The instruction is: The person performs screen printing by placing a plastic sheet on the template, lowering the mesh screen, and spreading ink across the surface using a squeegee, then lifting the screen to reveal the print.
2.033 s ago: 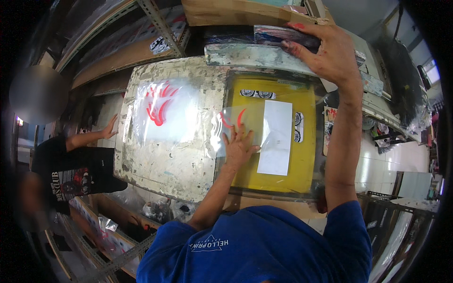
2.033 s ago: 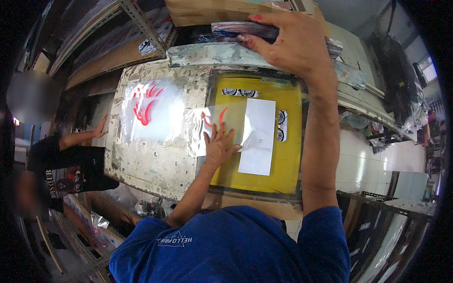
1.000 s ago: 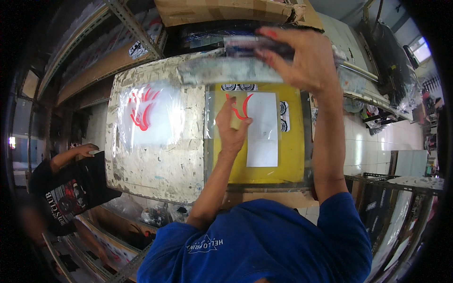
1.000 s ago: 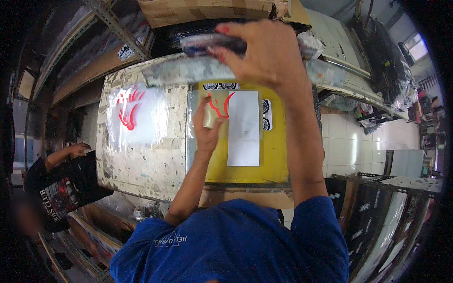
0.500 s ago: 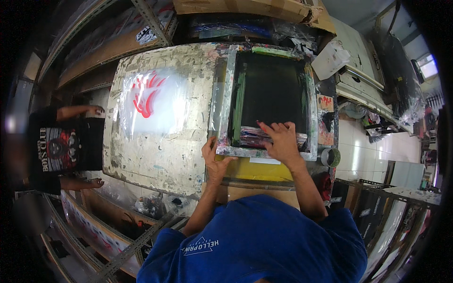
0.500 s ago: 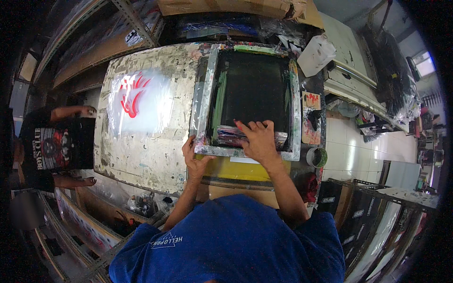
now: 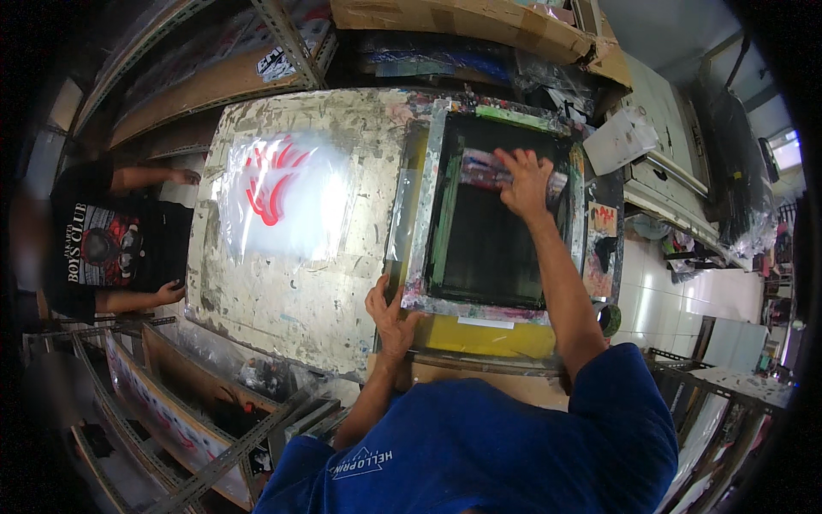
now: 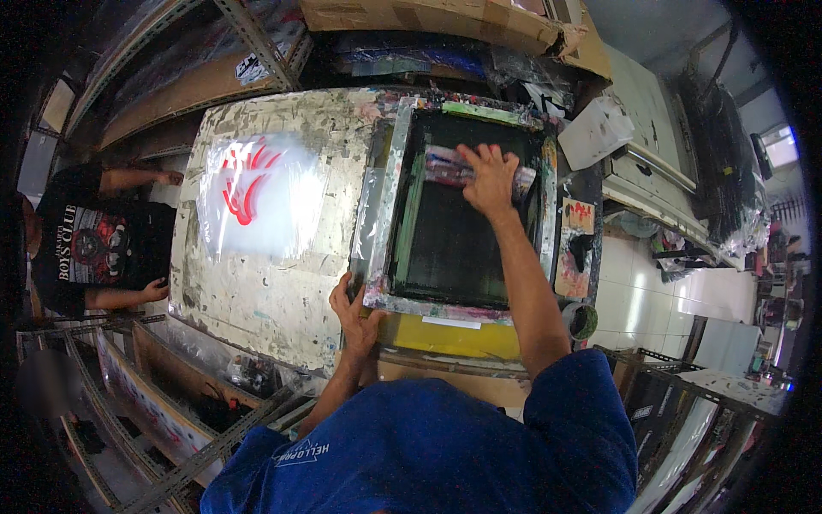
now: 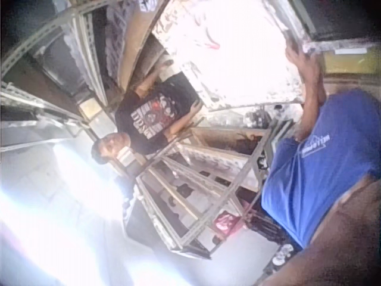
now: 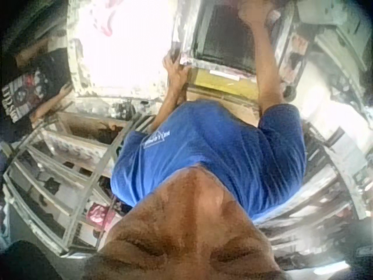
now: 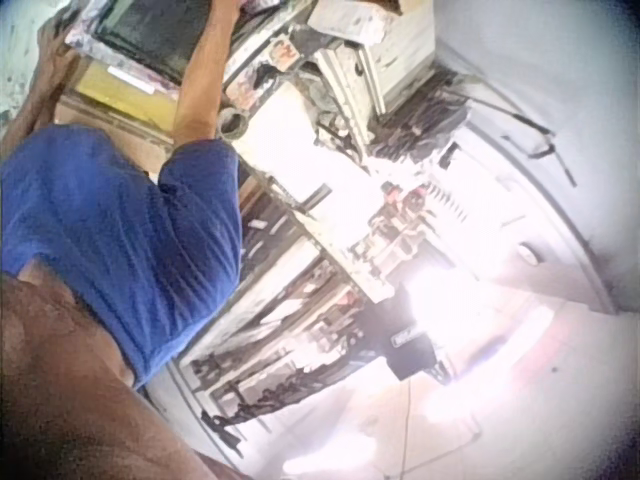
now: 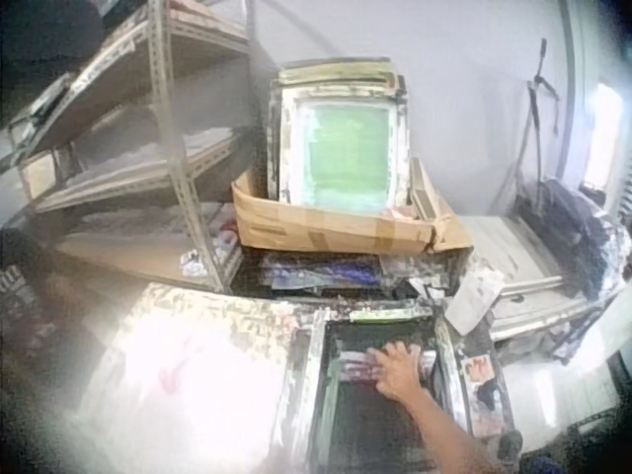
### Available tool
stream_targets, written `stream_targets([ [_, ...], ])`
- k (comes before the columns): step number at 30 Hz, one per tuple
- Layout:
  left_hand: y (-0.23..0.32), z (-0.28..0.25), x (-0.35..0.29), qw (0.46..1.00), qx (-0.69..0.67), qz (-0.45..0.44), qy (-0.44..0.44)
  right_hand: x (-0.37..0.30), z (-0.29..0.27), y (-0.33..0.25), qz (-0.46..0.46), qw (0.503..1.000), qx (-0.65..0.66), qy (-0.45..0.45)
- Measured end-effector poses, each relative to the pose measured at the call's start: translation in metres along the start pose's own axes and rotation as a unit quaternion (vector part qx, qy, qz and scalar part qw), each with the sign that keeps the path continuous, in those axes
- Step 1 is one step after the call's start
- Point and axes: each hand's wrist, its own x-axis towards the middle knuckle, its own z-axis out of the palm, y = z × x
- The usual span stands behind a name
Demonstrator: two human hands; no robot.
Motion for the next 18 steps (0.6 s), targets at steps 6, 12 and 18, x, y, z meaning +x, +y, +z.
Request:
stream_targets([
  [6, 0.003, -0.003, -0.001, 1.000, -0.018, -0.022, -0.007, 0.083, 0.020, 0.050, -0.030, 0.999, 0.007, 0.036],
  [12, -0.001, 0.000, 0.000, 1.000, -0.017, 0.010, 0.005, 0.105, 0.029, 0.070, -0.034, 0.995, 0.086, 0.042],
  [18, 0.003, 0.003, -0.010, 0.997, -0.054, -0.057, 0.016, 0.068, -0.038, 0.037, 0.178, 0.965, 0.187, -0.036],
])
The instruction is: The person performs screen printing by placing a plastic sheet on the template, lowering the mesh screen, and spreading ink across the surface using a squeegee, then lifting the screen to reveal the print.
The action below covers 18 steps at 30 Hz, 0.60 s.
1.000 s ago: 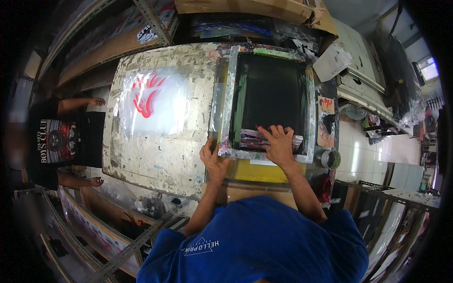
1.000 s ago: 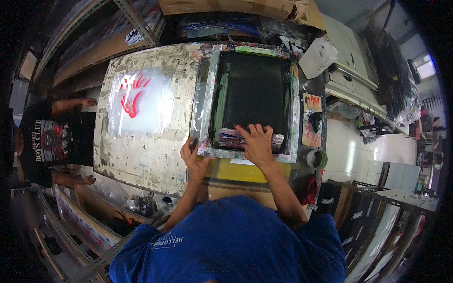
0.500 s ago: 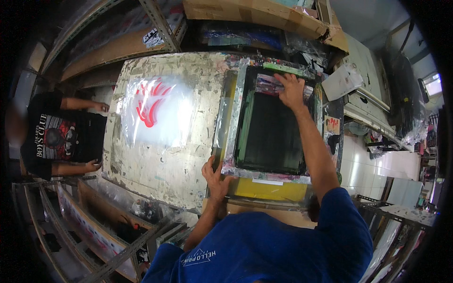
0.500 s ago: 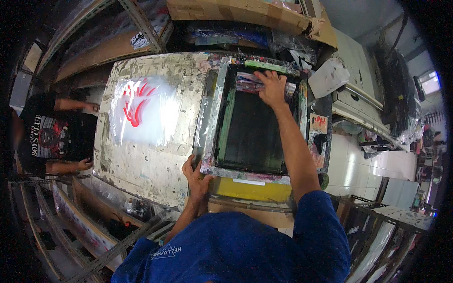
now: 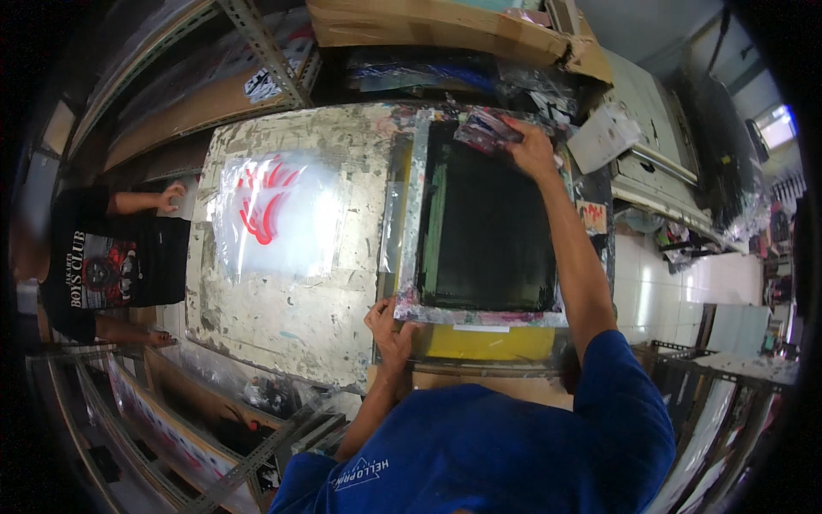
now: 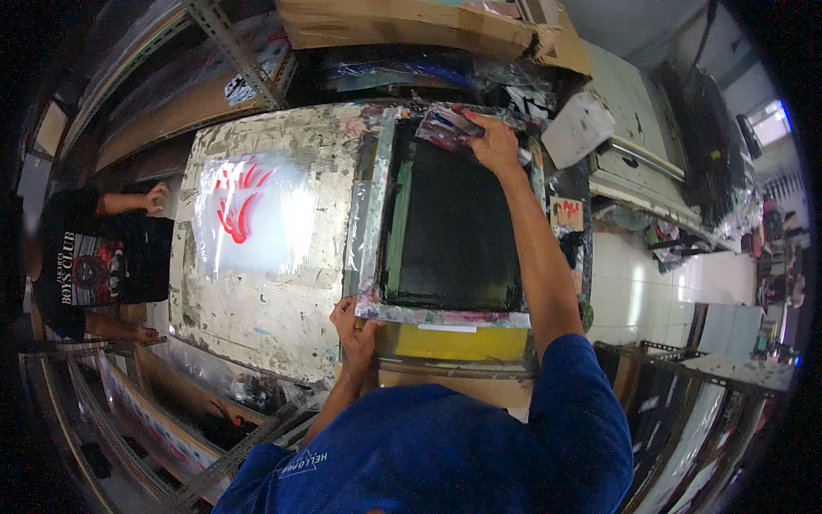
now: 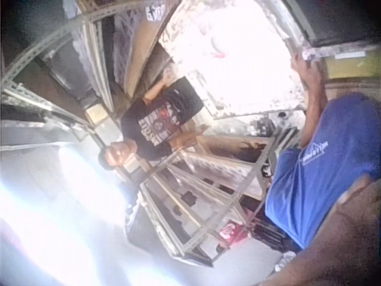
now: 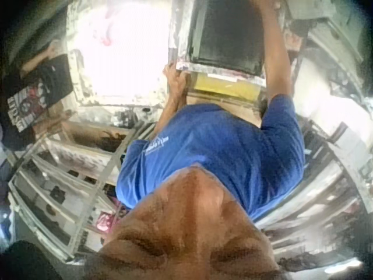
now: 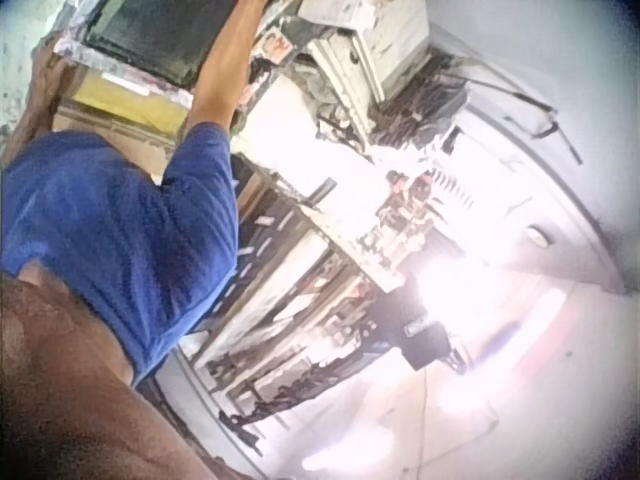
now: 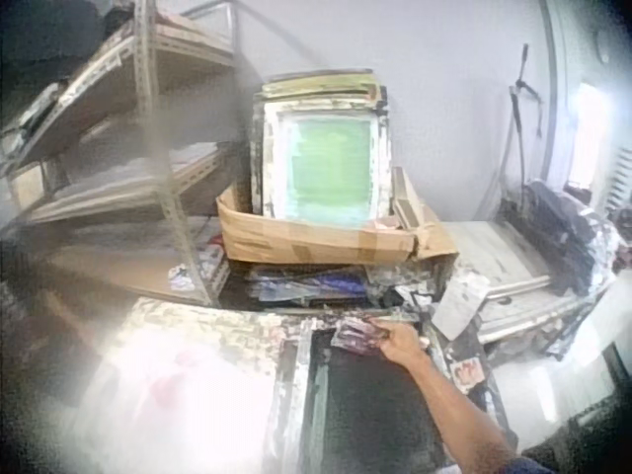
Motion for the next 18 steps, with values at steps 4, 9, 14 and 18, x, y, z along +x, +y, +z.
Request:
stream_targets([
  [4, 0.012, 0.002, 0.004, 0.998, -0.053, 0.005, 0.046, -0.082, -0.016, -0.004, -0.033, 0.994, 0.100, -0.031],
  [9, 0.053, -0.011, 0.032, 0.989, -0.092, 0.042, 0.109, -0.182, -0.089, -0.113, -0.045, 0.994, -0.018, -0.094],
  [14, 0.137, -0.035, 0.100, 0.973, -0.190, 0.004, 0.135, -0.185, -0.130, -0.160, -0.226, 0.959, -0.158, 0.061],
  [18, 0.147, -0.030, 0.141, 0.928, -0.351, 0.069, 0.104, -0.125, -0.154, -0.161, -0.295, 0.931, -0.143, 0.161],
])
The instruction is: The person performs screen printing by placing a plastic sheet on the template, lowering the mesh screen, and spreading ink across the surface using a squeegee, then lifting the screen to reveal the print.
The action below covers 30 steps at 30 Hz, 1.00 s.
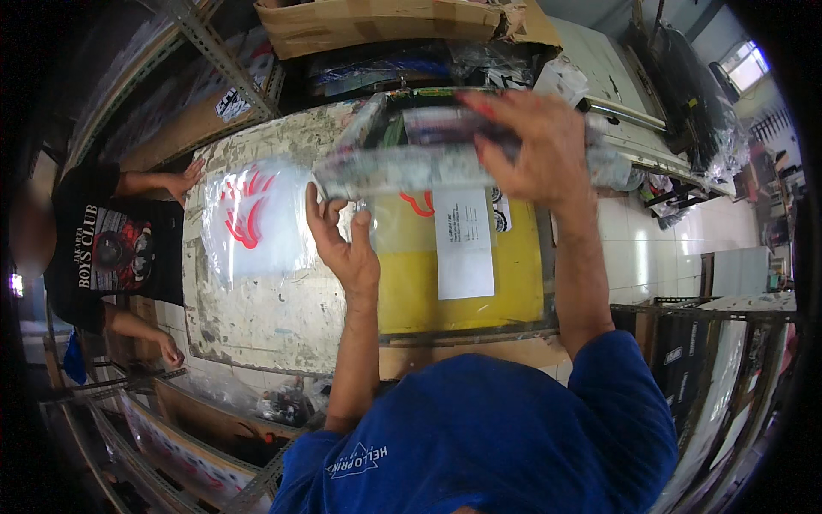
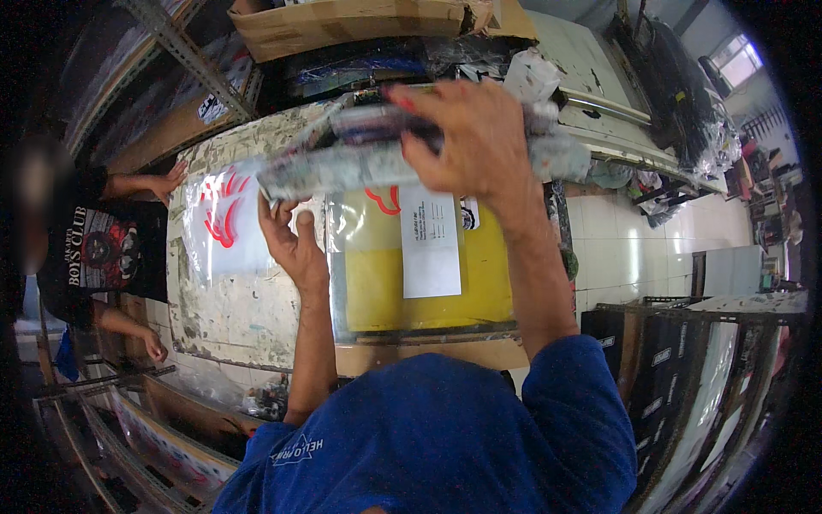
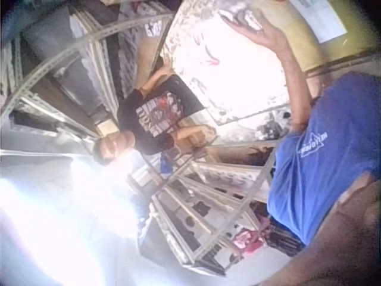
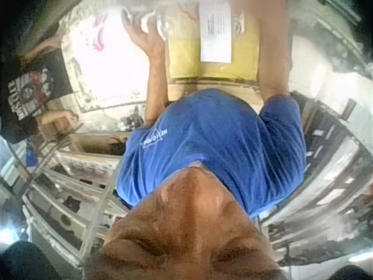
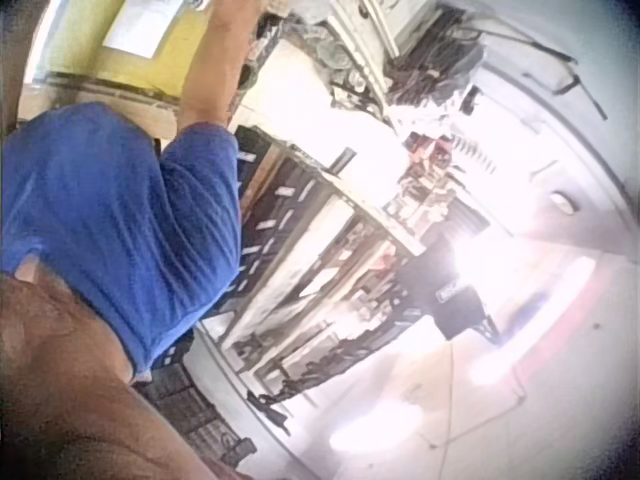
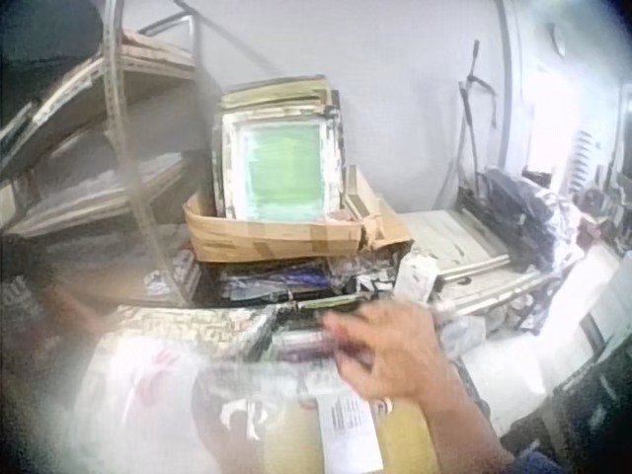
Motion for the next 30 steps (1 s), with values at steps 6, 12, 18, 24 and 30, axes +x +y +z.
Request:
stream_targets([
  [6, -0.132, -0.050, -0.059, 0.856, 0.514, -0.016, 0.048, 0.061, -0.005, 0.021, 0.037, 0.999, 0.009, -0.022],
  [12, -0.154, -0.061, -0.086, 0.903, 0.421, -0.084, -0.005, 0.085, -0.023, 0.013, 0.139, 0.984, 0.072, -0.082],
  [18, -0.110, -0.025, -0.070, 0.953, 0.238, -0.147, 0.115, 0.086, -0.017, 0.028, 0.069, 0.993, 0.087, -0.026],
  [24, -0.084, -0.054, -0.040, 0.953, 0.115, -0.199, 0.196, 0.090, -0.012, 0.022, 0.114, 0.989, 0.074, -0.054],
  [30, -0.098, -0.173, -0.033, 0.936, 0.182, -0.132, 0.272, 0.080, 0.009, 0.052, 0.012, 1.000, 0.007, -0.019],
])
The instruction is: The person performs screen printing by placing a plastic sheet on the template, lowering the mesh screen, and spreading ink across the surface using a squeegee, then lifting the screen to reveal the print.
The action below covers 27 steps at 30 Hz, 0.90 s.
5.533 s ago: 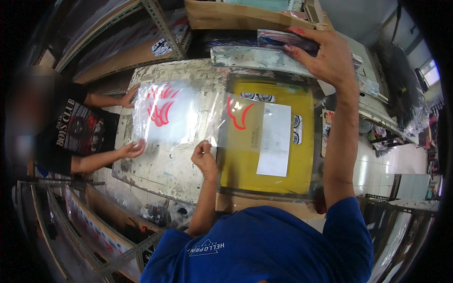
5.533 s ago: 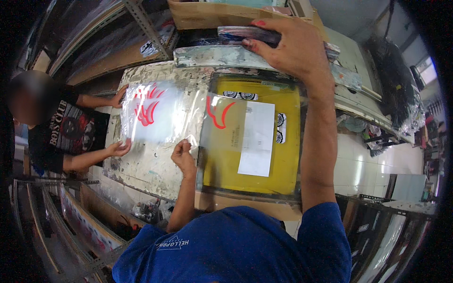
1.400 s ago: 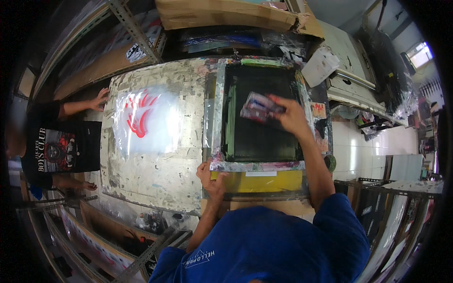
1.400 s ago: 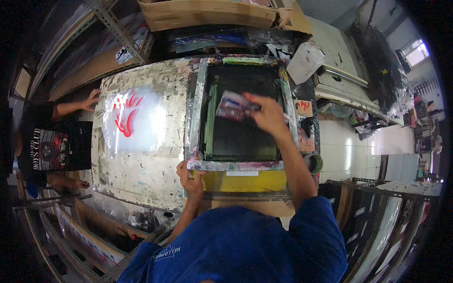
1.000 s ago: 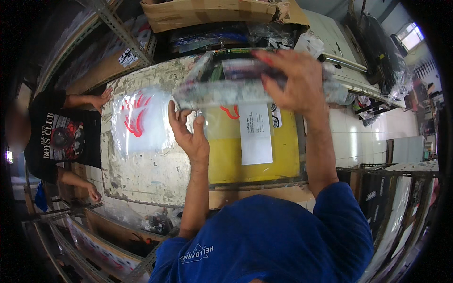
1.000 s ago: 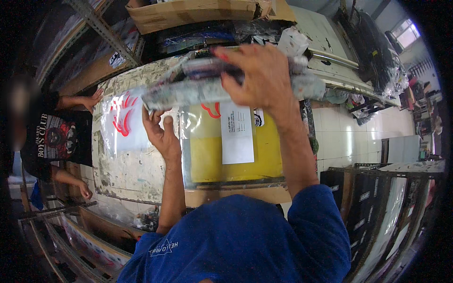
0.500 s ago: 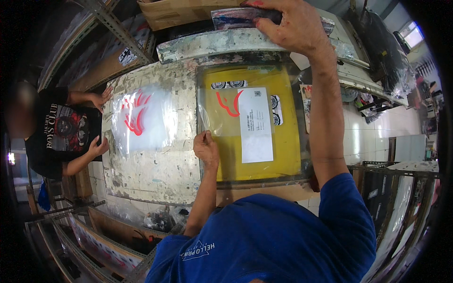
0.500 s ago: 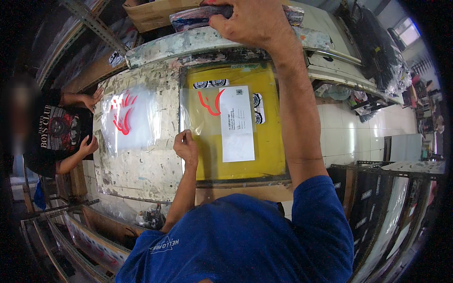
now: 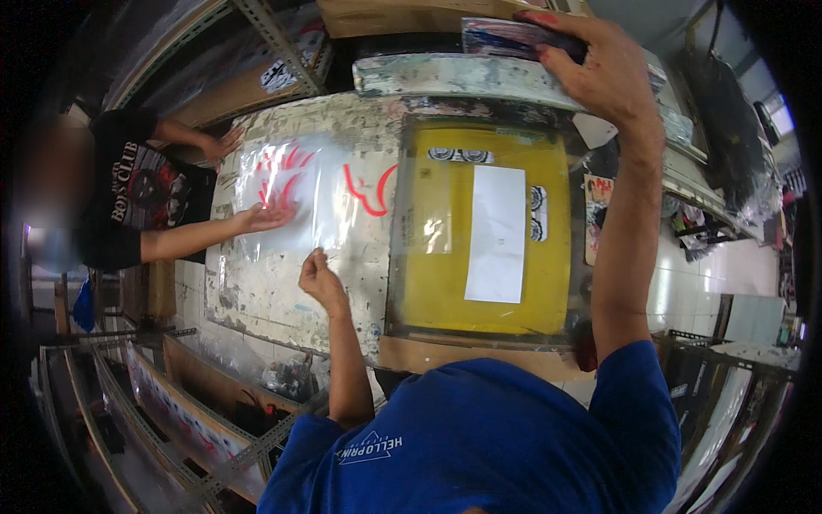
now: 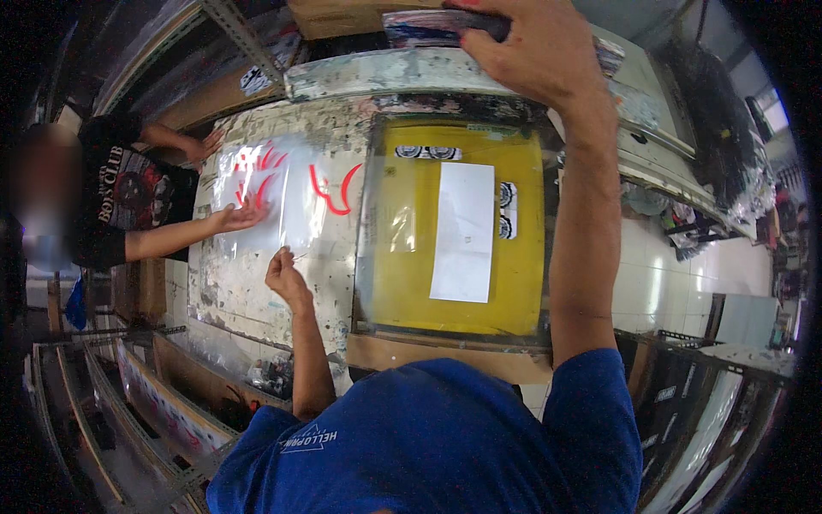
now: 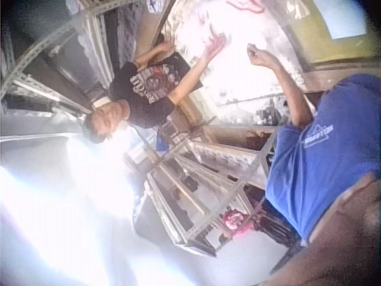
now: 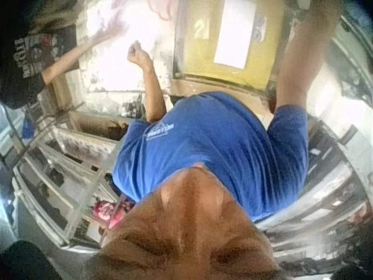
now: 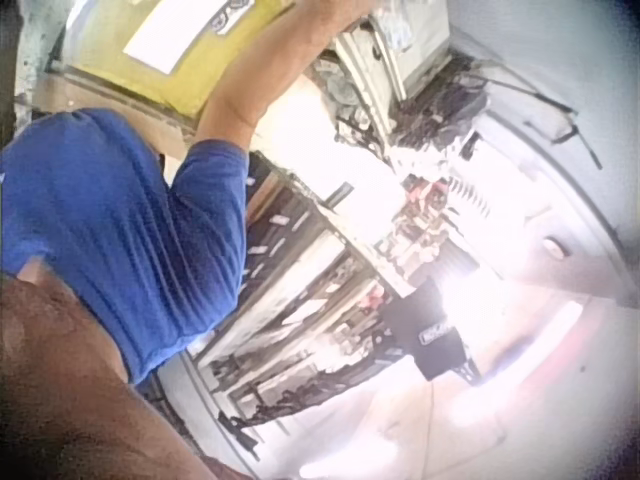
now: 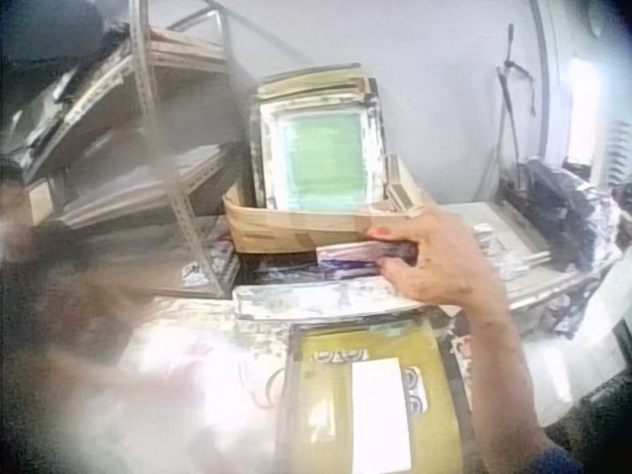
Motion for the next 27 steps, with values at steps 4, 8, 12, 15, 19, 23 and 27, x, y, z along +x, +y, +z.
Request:
stream_targets([
  [4, -0.018, -0.061, 0.033, 0.983, 0.161, 0.020, 0.088, -0.002, -0.008, -0.002, 0.015, 1.000, -0.008, -0.005],
  [8, 0.018, -0.046, 0.029, 0.831, 0.402, 0.308, 0.230, -0.004, -0.008, 0.002, 0.030, 0.999, -0.027, -0.015],
  [12, 0.029, 0.004, 0.035, 0.882, 0.276, 0.381, 0.037, 0.003, -0.008, -0.001, 0.051, 0.998, 0.005, -0.042],
  [15, -0.010, 0.036, 0.053, 0.868, 0.367, 0.334, 0.024, 0.005, -0.013, -0.004, 0.043, 0.999, 0.001, -0.029],
  [19, -0.043, 0.036, 0.062, 0.891, 0.422, 0.171, 0.006, 0.005, -0.005, 0.002, 0.057, 0.996, 0.040, -0.051],
  [23, -0.041, 0.037, 0.071, 0.943, 0.288, 0.161, -0.036, 0.004, -0.006, -0.001, 0.041, 0.999, -0.009, -0.013],
  [27, -0.001, 0.049, 0.032, 0.908, 0.183, 0.249, -0.281, 0.003, -0.007, 0.008, 0.030, 0.999, -0.016, -0.006],
])
